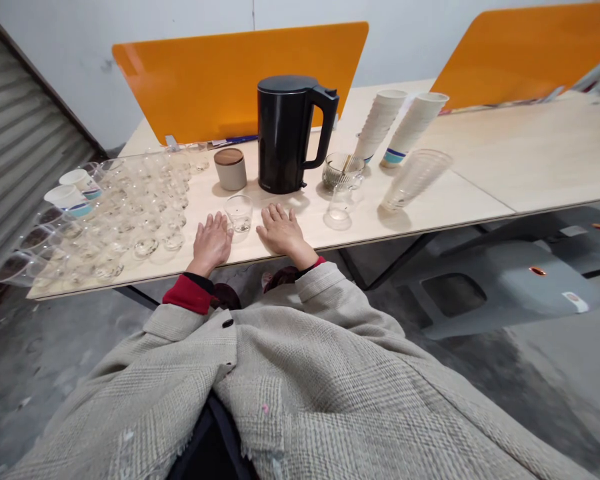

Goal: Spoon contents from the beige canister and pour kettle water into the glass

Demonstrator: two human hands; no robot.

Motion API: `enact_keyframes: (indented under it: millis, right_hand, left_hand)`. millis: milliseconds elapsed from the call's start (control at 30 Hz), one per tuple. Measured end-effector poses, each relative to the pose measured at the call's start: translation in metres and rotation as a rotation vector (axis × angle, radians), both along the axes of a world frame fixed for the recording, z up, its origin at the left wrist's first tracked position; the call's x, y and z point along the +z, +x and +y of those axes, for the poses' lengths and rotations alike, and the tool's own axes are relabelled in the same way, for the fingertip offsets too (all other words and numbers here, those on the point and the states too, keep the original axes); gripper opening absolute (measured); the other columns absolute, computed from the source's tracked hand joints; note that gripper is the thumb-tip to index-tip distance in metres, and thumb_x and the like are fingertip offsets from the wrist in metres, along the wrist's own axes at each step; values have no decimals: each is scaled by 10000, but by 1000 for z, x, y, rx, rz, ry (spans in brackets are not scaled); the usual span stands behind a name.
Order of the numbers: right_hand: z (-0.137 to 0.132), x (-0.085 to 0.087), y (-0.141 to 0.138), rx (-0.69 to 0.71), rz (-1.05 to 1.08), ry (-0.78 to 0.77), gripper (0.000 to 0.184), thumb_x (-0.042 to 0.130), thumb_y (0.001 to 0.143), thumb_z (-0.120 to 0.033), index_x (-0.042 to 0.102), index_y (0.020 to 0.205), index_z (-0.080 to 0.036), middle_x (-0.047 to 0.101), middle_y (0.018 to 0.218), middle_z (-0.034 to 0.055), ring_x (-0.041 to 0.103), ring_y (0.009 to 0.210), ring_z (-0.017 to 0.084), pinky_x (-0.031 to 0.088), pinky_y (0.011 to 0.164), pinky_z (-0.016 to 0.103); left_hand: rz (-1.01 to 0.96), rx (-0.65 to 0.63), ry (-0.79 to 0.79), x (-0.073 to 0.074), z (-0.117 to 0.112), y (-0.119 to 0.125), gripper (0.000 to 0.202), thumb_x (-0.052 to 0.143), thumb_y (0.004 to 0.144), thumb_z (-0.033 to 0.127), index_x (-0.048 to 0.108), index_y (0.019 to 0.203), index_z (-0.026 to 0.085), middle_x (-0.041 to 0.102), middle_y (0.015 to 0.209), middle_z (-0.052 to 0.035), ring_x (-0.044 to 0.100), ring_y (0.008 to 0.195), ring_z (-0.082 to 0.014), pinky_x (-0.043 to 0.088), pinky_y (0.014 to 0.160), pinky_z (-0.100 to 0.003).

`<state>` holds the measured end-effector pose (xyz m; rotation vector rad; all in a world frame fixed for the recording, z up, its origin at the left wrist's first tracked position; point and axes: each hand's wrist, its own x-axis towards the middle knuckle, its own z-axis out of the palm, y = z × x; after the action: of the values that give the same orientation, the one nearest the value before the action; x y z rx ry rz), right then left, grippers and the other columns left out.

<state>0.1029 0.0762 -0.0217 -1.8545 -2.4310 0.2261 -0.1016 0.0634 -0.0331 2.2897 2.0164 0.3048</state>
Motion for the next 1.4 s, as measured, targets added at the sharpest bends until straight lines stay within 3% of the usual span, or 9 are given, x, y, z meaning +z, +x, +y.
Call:
enact_keyframes:
  millis: [433,633,833,1167,1400]
  right_hand:
    - [2,-2,1,-6,3,-14,709,288,1123,-422,307,1738,-70,196,1850,186,165,1730,365,162,1389,624]
    - [1,0,0,-1,-11,-11,707,285,1126,-414,307,1736,-59,196,1847,196,165,1730,370,170,1385,634]
    - [0,0,0,2,-10,-4,710,284,1122,-410,305,1734,-51,198,1847,204,171,1726,382,166,1383,634]
    - [1,-1,0,-3,4,-9,711,288,1122,-414,307,1736,-58,197,1849,187,161,1729,377,158,1387,628]
    - [1,0,0,-7,6,-14,715,293,1120,-410,302,1739,-52,193,1849,190,158,1730,376,152,1389,630]
  left_hand:
    - [21,-2,-7,3,-2,1,662,275,1105,351,404,1690,71,324,1814,-177,263,1708,-378,213,1384,-615]
    - [3,-5,6,-1,1,0,651,287,1103,349,419,1690,100,336,1811,-165,267,1707,-379,207,1382,-631]
    - [79,21,-14,1,-1,3,665,242,1117,358,372,1712,92,314,1825,-142,253,1714,-346,215,1396,-566]
    - [132,25,-38,12,-7,6,663,220,1126,342,360,1712,67,306,1829,-131,255,1713,-347,228,1396,-549]
    - [145,22,-36,10,-5,5,658,219,1127,346,367,1711,81,309,1830,-130,255,1715,-331,234,1396,-541]
